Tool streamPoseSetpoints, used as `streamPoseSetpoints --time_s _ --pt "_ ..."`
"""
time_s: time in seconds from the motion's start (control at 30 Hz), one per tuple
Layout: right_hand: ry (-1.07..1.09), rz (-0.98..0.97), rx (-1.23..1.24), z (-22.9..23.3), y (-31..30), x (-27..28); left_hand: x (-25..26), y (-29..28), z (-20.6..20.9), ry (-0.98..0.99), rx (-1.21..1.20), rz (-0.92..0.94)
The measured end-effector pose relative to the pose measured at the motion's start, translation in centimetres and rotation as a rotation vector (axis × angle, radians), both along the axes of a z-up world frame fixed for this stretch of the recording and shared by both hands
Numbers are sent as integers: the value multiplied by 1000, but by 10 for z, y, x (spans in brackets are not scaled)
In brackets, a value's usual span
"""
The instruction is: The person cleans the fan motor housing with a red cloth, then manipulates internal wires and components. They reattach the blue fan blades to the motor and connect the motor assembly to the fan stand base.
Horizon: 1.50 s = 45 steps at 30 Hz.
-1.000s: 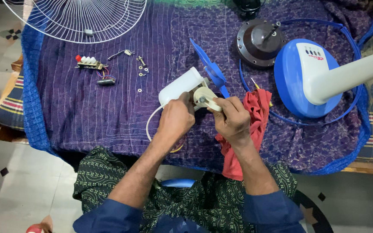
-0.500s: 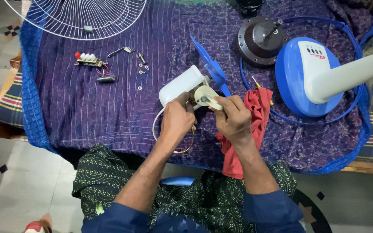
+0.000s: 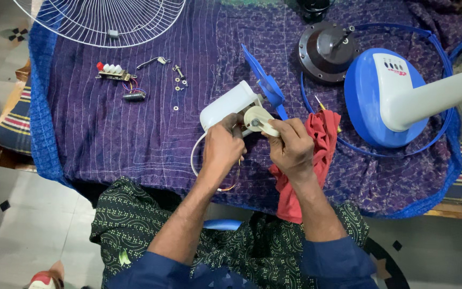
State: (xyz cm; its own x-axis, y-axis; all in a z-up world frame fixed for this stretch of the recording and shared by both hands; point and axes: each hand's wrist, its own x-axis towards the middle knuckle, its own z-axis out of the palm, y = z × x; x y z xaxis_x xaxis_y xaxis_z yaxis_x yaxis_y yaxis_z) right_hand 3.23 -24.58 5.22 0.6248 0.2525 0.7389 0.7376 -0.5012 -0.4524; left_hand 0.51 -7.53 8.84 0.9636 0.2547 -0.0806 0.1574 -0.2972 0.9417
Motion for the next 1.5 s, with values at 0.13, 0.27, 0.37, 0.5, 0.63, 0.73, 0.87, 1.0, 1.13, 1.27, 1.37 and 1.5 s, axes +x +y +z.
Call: streamPoseSetpoints --time_s 0.13,0.27,0.37,0.5,0.63,0.73,0.87,1.0,1.13,1.27,1.37,1.5 --pt "17 0 11 -2 -1 0 0 -1 3 87 -9 13" --pt "5 14 35 -3 0 -1 0 -1 3 110 -5 27" --pt "-5 -8 20 -3 1 -1 -1 0 3 66 93 27" --pt "-16 1 17 -3 1 0 -3 -1 4 18 158 15" --pt "-28 -8 3 -5 0 -1 -3 0 4 88 4 -1" --pt "-36 -10 -7 -5 0 1 -3 1 4 91 -57 -1" --pt "-38 -15 -21 -5 0 0 0 -2 -2 79 -97 14" --pt "-27 -14 -18 -4 0 -2 1 -3 -11 7 -194 21" --pt "-20 -18 -16 -4 1 -1 3 -2 -14 43 -236 8" --pt "-21 -21 -16 -5 0 0 -2 -5 -14 58 -204 12" --pt "-16 -2 2 -6 -1 -1 -4 -7 -18 38 -148 8" --pt "-19 -5 -8 -7 -2 1 -10 -4 -26 -154 200 21"
